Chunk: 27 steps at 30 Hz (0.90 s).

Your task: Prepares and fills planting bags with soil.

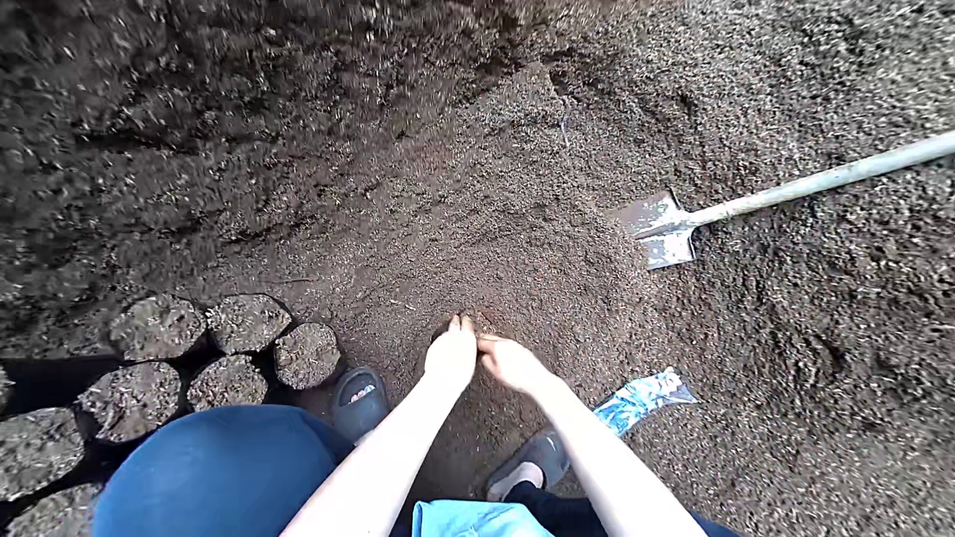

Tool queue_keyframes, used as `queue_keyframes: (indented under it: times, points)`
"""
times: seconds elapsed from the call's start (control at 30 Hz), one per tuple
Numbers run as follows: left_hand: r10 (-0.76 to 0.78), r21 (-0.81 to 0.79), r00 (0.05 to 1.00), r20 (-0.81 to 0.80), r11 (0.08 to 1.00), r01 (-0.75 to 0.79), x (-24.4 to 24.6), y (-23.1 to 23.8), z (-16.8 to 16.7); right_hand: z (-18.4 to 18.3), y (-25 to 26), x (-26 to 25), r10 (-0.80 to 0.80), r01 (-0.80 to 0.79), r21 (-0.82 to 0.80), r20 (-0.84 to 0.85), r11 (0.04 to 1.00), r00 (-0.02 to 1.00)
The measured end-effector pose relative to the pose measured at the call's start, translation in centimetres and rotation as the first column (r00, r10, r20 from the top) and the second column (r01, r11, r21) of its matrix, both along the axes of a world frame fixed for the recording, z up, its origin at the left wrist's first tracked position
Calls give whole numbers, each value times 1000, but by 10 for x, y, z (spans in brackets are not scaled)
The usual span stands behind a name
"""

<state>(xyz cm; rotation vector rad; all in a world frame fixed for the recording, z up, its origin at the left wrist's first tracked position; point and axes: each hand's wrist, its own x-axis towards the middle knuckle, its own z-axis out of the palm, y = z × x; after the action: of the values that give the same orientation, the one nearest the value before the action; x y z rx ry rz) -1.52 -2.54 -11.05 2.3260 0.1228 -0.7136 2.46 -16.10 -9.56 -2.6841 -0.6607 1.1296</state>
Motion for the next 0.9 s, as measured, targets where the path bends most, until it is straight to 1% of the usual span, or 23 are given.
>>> queue_keyframes:
  times: [0.03,0.07,0.1,0.13,0.17,0.2,0.23,0.27,0.3,0.33,0.37,0.43,0.53,0.6,0.63,0.67,0.7,0.73,0.77,0.8,0.83,0.9]
  points:
    - [-58,-35,998,18,998,58,3,7,8,9,-7,10,-61,60,100,2,993,998]
    - [-74,-84,996,47,993,78,5,15,13,15,-14,17,-129,123,187,19,975,992]
    - [-36,-126,997,74,991,45,6,23,16,18,-20,21,-185,167,248,49,954,982]
    - [51,-152,995,83,988,-37,7,33,15,18,-25,23,-206,178,267,80,947,975]
    - [149,-147,987,60,979,-139,8,42,10,16,-27,23,-190,161,246,102,956,976]
    - [216,-106,976,1,971,-215,8,50,4,11,-28,19,-154,128,203,120,971,981]
    - [248,-56,965,-87,966,-253,8,54,-5,5,-28,14,-111,91,151,128,984,986]
    - [252,-29,951,-180,965,-261,7,55,-15,0,-26,8,-74,62,94,130,994,989]
    - [235,-47,935,-266,965,-256,5,52,-25,-4,-23,2,-41,36,42,127,998,991]
    - [211,-102,920,-330,961,-257,3,47,-35,-8,-19,-4,-11,12,-8,125,1000,992]
    - [188,-165,916,-354,952,-259,2,40,-43,-10,-14,-9,12,-4,-67,126,998,992]
    - [189,-206,931,-312,943,-260,-1,30,-45,-15,-1,-17,63,-37,-176,148,984,987]
    - [206,-166,944,-257,953,-253,-3,19,-36,-14,14,-20,127,-80,-292,146,953,981]
    - [210,-181,953,-217,951,-251,-5,21,-39,2,19,-5,140,-107,-299,94,948,986]
    - [218,-203,953,-209,944,-260,-7,24,-44,10,17,6,116,-95,-258,67,962,991]
    - [249,-231,942,-226,926,-300,-8,29,-49,15,12,19,64,-55,-184,43,981,997]
    - [307,-268,912,-271,886,-378,-7,33,-52,14,4,33,-10,12,-63,31,998,999]
    - [373,-297,861,-346,827,-478,-7,36,-52,7,-6,45,-97,96,72,9,993,995]
    - [422,-310,794,-437,758,-574,-5,38,-53,-2,-13,55,-164,170,148,-46,974,985]
    - [444,-323,726,-525,685,-653,-4,37,-56,-12,-18,63,-207,224,146,-125,963,970]
    - [433,-336,671,-602,625,-705,-3,37,-60,-21,-20,66,-232,255,87,-213,963,949]
    - [361,-378,630,-687,564,-734,0,35,-68,-32,-14,70,-287,288,-53,-368,956,885]
